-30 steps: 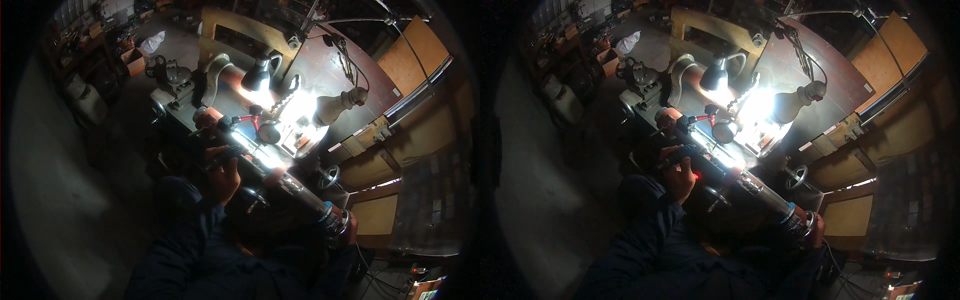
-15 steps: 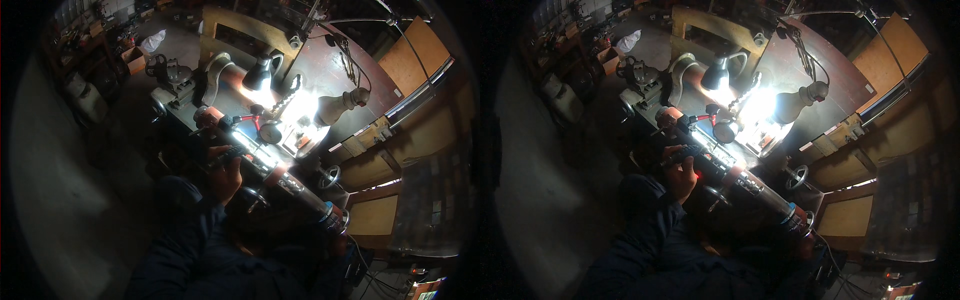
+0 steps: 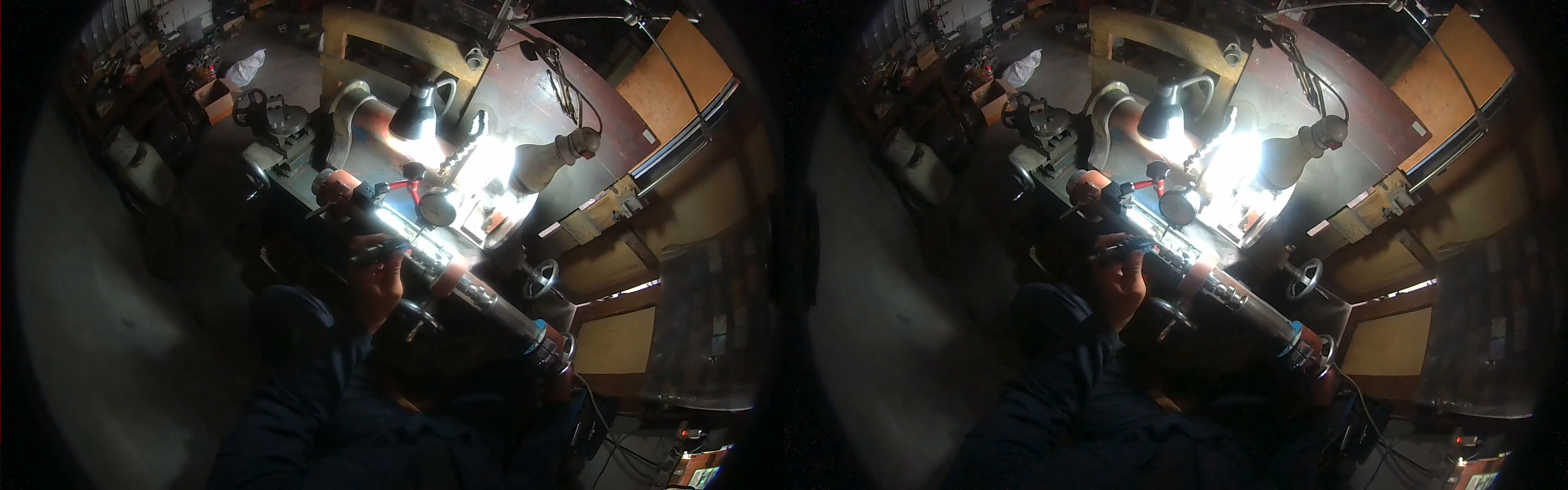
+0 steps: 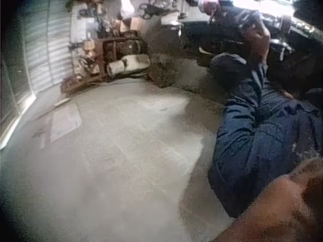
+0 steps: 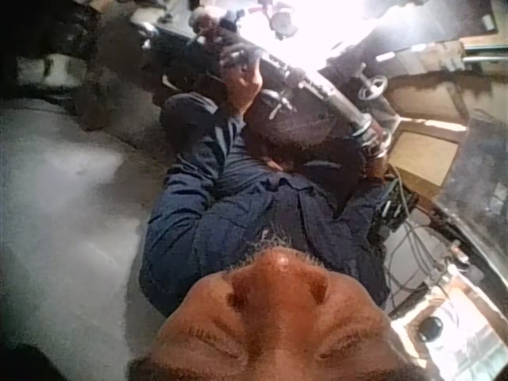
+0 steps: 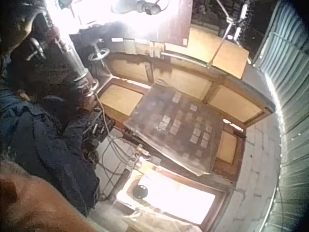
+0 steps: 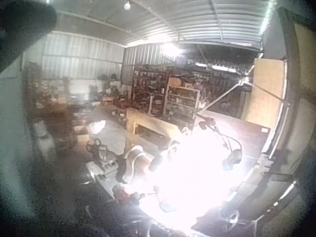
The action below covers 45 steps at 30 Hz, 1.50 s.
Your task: Using a dial indicator and tools to calibrate or repair a piece of precision machinery.
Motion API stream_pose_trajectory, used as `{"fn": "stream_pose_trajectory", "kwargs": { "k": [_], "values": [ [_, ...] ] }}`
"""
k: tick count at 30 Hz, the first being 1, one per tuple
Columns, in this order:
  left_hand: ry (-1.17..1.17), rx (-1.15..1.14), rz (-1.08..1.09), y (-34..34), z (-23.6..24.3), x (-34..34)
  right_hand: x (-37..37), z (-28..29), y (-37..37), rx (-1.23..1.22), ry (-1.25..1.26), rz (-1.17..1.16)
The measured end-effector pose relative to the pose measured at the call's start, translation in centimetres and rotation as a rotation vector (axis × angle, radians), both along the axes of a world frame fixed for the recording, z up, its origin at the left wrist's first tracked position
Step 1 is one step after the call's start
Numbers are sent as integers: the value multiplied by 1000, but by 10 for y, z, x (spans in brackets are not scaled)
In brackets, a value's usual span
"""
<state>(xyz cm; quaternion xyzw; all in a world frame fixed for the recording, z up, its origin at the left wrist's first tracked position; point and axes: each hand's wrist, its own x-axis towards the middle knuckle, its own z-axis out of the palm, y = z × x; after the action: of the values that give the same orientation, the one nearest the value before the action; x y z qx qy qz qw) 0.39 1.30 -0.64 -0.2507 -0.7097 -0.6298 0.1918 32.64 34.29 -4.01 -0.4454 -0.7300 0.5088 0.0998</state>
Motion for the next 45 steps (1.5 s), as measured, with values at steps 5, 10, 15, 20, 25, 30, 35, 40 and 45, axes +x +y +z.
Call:
{"fn": "stream_pose_trajectory", "kwargs": {
  "k": [5, 10, 15, 20, 25, 30, 35, 40, 45],
  "values": [
    [-124, 68, 9, 12, -2, 2, -4, 0, 3, -2, -8, -10],
    [20, -34, 64, -5, 6, 6, 6, -5, 8, -11, -20, -12],
    [-65, 83, 189, -15, 11, -3, 41, -4, 7, -127, -73, -35],
    [-202, 150, 151, -16, 1, -6, 54, 41, -8, 18, -13, 44],
    [-101, 134, 158, -11, -8, -9, 22, 90, -18, -68, 177, 105],
    [-105, 169, 163, -11, -5, -8, -6, 79, -7, -63, 415, -23],
    [-90, 107, 146, -13, -6, -8, -21, 52, 17, -79, 385, 7],
    [-44, 62, 170, -12, -9, -11, -24, 37, 8, -216, 258, 116],
    [-34, 32, 177, -15, -6, -10, -27, 32, -4, 111, 25, 262]
  ]
}}
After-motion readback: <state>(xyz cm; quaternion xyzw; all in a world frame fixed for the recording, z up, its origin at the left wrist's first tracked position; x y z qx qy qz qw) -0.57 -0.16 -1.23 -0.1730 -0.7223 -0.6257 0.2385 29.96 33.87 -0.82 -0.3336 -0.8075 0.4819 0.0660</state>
